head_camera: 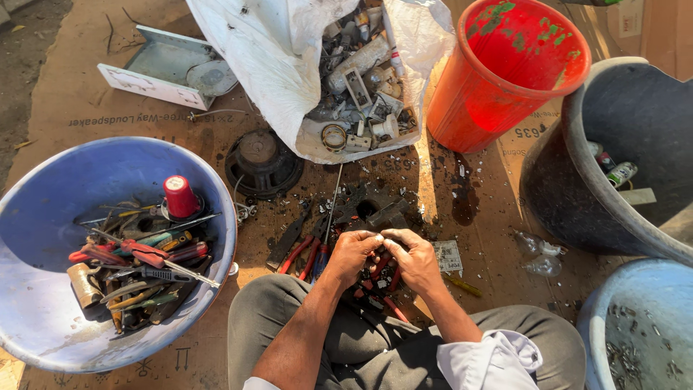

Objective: The person sits on the ground and uses a hammer to break apart various electronic components, including a cylindrical can and a small rectangular device. They place the broken pieces into a nearby bucket.

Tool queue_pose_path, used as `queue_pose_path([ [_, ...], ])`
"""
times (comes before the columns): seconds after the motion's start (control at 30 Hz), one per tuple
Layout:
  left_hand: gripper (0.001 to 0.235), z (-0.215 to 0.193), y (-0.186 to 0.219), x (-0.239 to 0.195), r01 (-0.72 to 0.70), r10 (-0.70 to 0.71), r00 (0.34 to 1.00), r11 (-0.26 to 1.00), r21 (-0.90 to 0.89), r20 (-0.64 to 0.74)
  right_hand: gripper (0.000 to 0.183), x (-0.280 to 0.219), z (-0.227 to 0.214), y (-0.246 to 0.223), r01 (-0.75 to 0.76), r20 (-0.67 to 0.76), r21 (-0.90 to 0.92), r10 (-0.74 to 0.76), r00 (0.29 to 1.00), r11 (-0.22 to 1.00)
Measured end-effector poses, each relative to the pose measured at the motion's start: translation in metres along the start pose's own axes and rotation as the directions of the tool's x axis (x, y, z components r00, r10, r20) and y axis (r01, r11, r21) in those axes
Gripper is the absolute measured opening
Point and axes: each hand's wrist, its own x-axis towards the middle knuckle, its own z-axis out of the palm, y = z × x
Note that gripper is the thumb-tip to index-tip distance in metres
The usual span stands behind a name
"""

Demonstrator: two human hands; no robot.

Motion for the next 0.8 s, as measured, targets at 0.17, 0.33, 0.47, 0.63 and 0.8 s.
queue_pose_path([
  [0.17,0.025,-0.003,-0.002,0.004,0.068,-0.078,0.987,0.995,-0.073,-0.143,0.02,-0.013,-0.033,-0.027,-0.106,-0.124,0.026,0.109,0.986,0.994],
  [0.33,0.008,-0.025,-0.007,0.019,-0.106,0.051,0.961,0.976,-0.191,-0.272,0.018,-0.09,-0.189,0.023,0.102,-0.101,-0.962,-0.675,0.731,0.255],
  [0.47,0.034,-0.032,-0.013,0.023,-0.156,0.241,0.862,0.963,0.219,-0.447,0.024,-0.156,-0.27,0.066,-0.449,-0.595,-0.751,-0.202,0.778,0.484],
  [0.63,0.033,-0.033,-0.021,0.033,-0.222,0.522,0.678,0.816,0.533,-0.517,0.042,-0.143,-0.214,0.024,-0.31,-0.551,-0.504,-0.024,0.834,0.806],
  [0.8,0.043,-0.041,-0.031,0.053,-0.348,0.678,0.578,0.709,0.614,-0.455,0.058,-0.034,-0.084,-0.002,0.027,-0.032,-0.606,-0.059,0.998,0.795],
])
